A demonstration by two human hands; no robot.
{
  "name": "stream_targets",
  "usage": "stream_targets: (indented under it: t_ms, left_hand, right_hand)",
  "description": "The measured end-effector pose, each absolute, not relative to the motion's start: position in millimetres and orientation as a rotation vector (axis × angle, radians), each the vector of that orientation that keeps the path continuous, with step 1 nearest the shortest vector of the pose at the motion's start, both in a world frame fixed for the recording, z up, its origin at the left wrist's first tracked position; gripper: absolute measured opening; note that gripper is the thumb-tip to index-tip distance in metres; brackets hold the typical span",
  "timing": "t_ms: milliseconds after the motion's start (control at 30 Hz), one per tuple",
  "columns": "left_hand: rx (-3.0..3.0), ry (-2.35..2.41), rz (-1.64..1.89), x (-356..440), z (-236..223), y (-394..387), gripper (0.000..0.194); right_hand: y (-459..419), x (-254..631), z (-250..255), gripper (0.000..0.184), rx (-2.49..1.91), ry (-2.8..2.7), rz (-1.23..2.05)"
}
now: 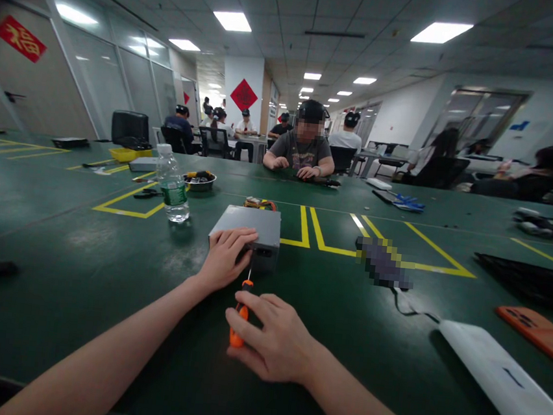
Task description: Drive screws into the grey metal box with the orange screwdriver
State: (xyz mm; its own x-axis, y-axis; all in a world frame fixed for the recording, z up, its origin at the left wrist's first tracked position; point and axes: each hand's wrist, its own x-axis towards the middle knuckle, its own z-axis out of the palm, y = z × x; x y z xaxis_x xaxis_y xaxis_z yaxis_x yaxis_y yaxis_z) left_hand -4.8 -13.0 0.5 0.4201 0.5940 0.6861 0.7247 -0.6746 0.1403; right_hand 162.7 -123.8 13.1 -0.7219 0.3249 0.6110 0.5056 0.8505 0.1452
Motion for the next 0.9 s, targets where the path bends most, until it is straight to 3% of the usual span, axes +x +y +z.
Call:
stream_targets:
  t_ms: [200, 400, 733, 900]
  left_hand:
    - [-2.478, -1.160, -1.118, -3.9, 0.0, -12.3, 0.032]
    - [-2.463, -1.159, -1.125, -3.6, -0.9, -11.4, 0.031]
    - [-2.476, -1.159, -1.121, -3.7, -1.3, -10.8, 0.029]
    - [-2.473, -1.168, -1.123, -3.5, -1.6, -10.8, 0.029]
  right_hand:
    - [-119.6, 164.7, 6.2, 0.021, -0.582, -2.256, -0.366]
    - [-124.0, 168.1, 9.6, 0.039, -0.671, -2.395, -0.275]
    - [-118.8, 167.8, 3.4, 0.024, -0.599, -2.272, -0.351]
    - [-123.7, 167.3, 7.7, 0.037, -0.663, -2.354, -0.276]
